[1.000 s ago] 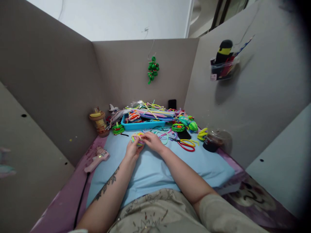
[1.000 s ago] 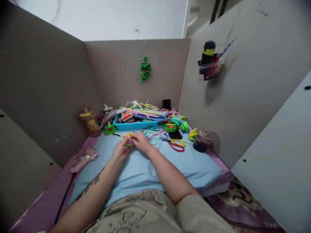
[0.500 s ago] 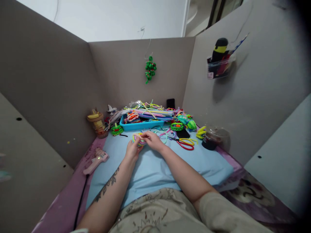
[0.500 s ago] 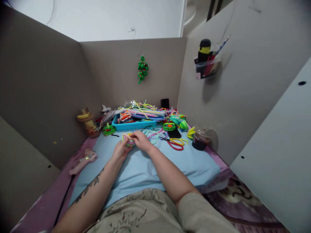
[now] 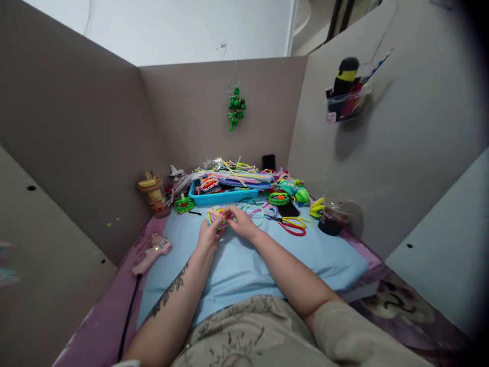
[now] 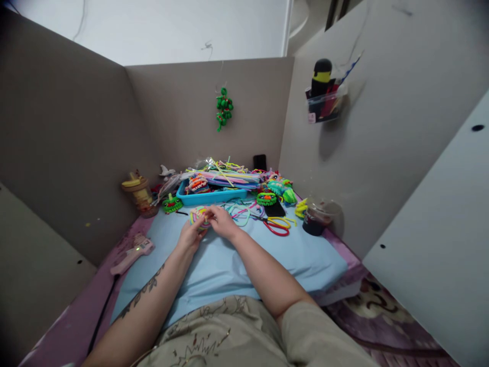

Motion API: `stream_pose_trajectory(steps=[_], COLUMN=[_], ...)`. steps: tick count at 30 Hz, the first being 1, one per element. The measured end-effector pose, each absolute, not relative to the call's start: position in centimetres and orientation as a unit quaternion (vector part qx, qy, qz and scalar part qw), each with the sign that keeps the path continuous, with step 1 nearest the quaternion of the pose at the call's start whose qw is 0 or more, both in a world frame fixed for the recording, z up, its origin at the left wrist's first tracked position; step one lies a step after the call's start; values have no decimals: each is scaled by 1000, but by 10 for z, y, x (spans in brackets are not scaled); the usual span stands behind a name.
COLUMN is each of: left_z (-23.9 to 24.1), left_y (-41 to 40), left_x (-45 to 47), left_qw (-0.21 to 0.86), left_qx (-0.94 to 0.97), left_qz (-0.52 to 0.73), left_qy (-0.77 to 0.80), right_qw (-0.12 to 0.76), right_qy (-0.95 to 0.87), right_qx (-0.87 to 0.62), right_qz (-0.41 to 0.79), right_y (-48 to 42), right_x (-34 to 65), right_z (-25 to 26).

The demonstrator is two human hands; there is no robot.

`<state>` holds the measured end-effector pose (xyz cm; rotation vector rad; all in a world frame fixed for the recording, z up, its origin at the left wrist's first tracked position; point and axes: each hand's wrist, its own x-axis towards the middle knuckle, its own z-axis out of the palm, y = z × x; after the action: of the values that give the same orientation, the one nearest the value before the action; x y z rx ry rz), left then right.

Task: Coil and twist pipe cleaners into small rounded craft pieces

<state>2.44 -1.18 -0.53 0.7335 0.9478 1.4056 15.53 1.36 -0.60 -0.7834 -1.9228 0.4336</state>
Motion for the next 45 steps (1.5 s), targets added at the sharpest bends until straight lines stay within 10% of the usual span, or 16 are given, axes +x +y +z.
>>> stream_pose_trajectory(steps=[45], left_z=[-6], left_y=[1], left_x=[12], left_qw=[580], left_qx=[99], left_qz=[699], left_qy=[406], right_qw=[497], right_qy=[-806], right_qx=[-294], right_qz=[133], right_y=[5], right_x=[158], right_z=[-6])
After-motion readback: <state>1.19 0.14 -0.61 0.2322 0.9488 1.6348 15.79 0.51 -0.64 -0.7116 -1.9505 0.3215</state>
